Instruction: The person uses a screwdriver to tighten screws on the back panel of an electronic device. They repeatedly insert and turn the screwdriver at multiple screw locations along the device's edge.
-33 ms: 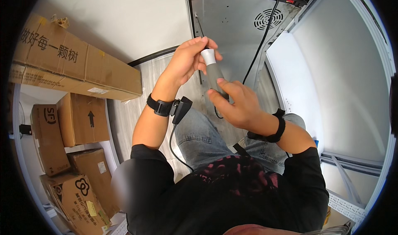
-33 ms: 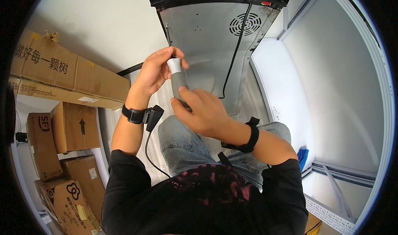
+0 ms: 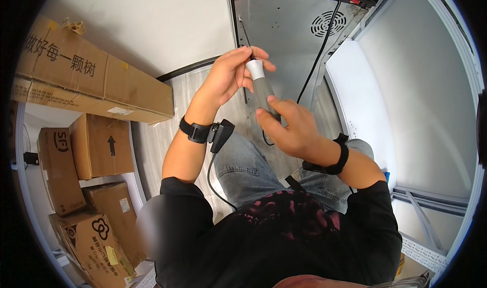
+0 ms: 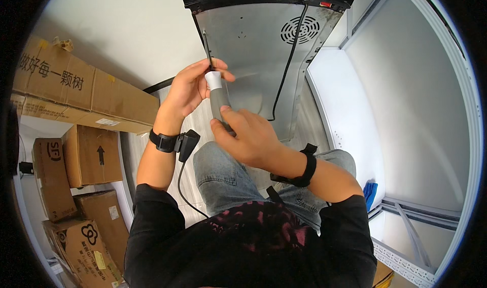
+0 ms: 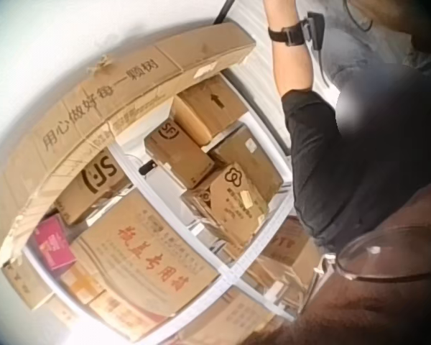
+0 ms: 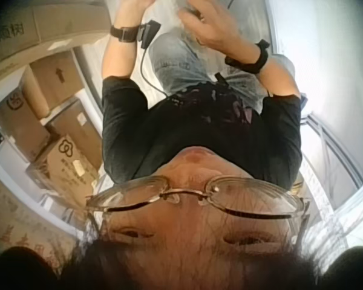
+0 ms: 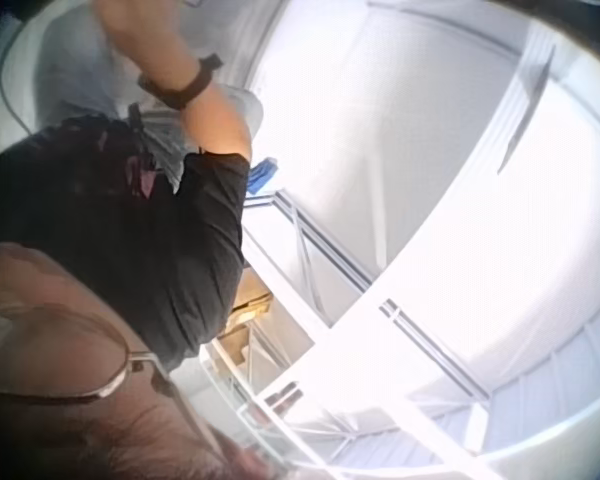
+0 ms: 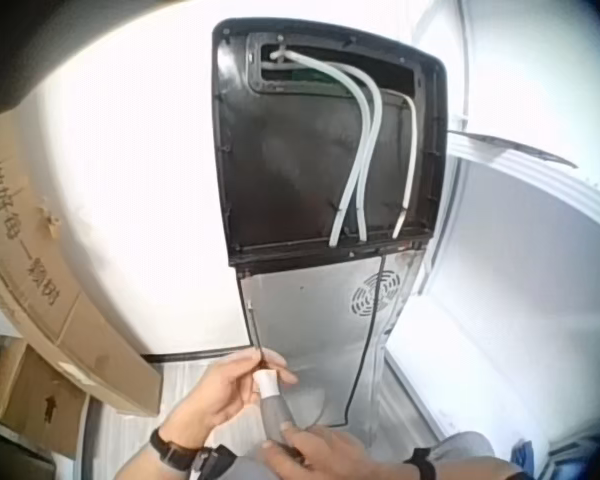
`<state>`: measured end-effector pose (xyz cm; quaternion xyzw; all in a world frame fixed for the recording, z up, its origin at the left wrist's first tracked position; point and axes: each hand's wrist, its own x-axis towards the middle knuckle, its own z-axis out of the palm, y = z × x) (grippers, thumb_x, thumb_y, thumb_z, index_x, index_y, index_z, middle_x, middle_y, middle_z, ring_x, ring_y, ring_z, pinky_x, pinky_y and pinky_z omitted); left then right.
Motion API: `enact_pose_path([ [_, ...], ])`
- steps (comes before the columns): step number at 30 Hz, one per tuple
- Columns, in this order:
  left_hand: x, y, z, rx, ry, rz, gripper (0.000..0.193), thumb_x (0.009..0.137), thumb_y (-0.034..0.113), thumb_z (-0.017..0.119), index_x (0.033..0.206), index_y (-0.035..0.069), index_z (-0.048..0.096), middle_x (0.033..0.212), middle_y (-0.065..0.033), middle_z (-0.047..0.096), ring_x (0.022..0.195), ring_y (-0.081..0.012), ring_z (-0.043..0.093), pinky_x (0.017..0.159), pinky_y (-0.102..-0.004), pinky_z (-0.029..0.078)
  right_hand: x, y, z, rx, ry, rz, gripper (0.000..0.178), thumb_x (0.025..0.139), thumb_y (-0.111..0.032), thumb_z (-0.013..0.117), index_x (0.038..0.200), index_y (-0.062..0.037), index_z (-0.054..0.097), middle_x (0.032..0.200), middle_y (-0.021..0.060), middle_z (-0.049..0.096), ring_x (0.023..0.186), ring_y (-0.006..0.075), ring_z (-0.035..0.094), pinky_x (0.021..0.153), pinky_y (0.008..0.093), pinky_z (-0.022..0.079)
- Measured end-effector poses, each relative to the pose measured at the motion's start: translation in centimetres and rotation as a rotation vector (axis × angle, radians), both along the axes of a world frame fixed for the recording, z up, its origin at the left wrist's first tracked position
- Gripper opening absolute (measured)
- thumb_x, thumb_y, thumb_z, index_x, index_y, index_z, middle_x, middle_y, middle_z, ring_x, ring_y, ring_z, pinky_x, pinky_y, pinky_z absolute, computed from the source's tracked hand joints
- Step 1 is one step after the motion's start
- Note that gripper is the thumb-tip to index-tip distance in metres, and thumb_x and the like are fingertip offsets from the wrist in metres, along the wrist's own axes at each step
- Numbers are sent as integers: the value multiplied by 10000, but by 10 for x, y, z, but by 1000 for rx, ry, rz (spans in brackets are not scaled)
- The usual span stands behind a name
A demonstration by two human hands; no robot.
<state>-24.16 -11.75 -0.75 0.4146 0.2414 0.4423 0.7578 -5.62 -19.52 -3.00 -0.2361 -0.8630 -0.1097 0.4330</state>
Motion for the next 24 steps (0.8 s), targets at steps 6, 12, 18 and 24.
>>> enact_pose_path([
  [6, -7, -5, -14, 86, 2, -76, 304, 914, 193, 565, 1134, -11, 518, 966, -150, 634, 817, -145, 636, 681, -238, 531, -8, -1, -4, -58, 142, -84, 350, 624, -85, 739, 942, -59, 596, 934, 100, 517, 616, 175, 542, 482, 254, 454],
  [12, -21, 9, -26, 135, -252, -266, 324, 927, 202, 548, 1165, -12, 495, 960, -125, 621, 833, -171, 639, 710, -253, 532, -21, 4, 1, -70, 297, -32, 406, 550, -48, 685, 933, -60, 550, 835, 68, 471, 613, 171, 525, 452, 271, 428],
  [18, -1, -19, 5, -29, -127, -58, 330, 930, 149, 537, 1201, -25, 467, 969, -126, 621, 860, -249, 658, 724, -287, 551, -23, 2, -4, -72, 178, -93, 423, 548, -69, 695, 930, -70, 512, 727, 50, 435, 538, 189, 491, 421, 287, 395],
  [24, -7, -8, -13, 25, -163, -97, 283, 903, 149, 587, 1135, 6, 512, 924, -126, 632, 868, -254, 660, 683, -292, 563, -30, -3, -8, -220, 327, -85, 422, 660, -168, 749, 962, -39, 484, 733, 74, 497, 546, 219, 531, 434, 312, 417],
])
